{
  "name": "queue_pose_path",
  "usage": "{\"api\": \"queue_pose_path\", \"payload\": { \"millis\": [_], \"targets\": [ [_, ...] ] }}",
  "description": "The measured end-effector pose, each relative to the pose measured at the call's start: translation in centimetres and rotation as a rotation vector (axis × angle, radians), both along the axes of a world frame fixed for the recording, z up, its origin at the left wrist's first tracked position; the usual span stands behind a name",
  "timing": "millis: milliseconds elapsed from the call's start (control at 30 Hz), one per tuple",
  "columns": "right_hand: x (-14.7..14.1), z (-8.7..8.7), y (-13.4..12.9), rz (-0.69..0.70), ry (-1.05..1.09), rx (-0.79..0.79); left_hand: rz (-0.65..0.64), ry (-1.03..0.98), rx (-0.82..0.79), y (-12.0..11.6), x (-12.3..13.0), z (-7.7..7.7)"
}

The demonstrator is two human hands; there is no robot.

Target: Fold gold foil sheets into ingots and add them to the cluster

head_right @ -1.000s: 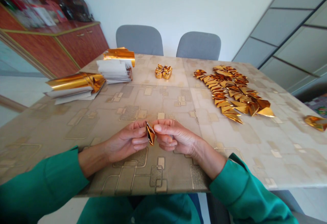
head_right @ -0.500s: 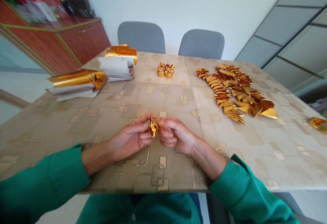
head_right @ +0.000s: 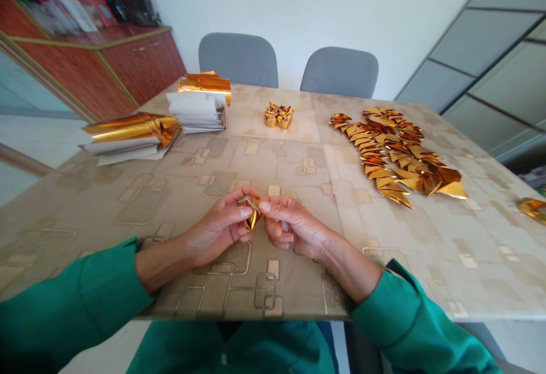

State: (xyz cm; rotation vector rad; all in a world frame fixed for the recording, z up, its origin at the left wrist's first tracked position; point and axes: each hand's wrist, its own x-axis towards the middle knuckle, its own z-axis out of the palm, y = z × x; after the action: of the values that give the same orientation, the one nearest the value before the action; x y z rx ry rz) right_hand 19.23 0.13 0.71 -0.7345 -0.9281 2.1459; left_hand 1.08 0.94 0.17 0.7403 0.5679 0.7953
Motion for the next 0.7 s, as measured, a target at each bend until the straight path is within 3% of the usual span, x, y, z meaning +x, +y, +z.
{"api": "queue_pose_path", "payload": {
  "millis": [333, 567, 700],
  "targets": [
    [-0.23, 0.05, 0.18, -0.017, -0.023, -0.041, 0.016, 0.079, 0.078, -0.15, 0.17, 0.07],
    [-0.03, -0.38, 0.35, 0.009, -0.060, -0.071, 0.116, 0.219, 0.120, -0.26, 0.63, 0.10],
    [-0.10, -0.30, 0.37, -0.009, -0.077, -0.053, 0.078, 0.195, 0.118, -0.31, 0.45, -0.05]
  ]
}}
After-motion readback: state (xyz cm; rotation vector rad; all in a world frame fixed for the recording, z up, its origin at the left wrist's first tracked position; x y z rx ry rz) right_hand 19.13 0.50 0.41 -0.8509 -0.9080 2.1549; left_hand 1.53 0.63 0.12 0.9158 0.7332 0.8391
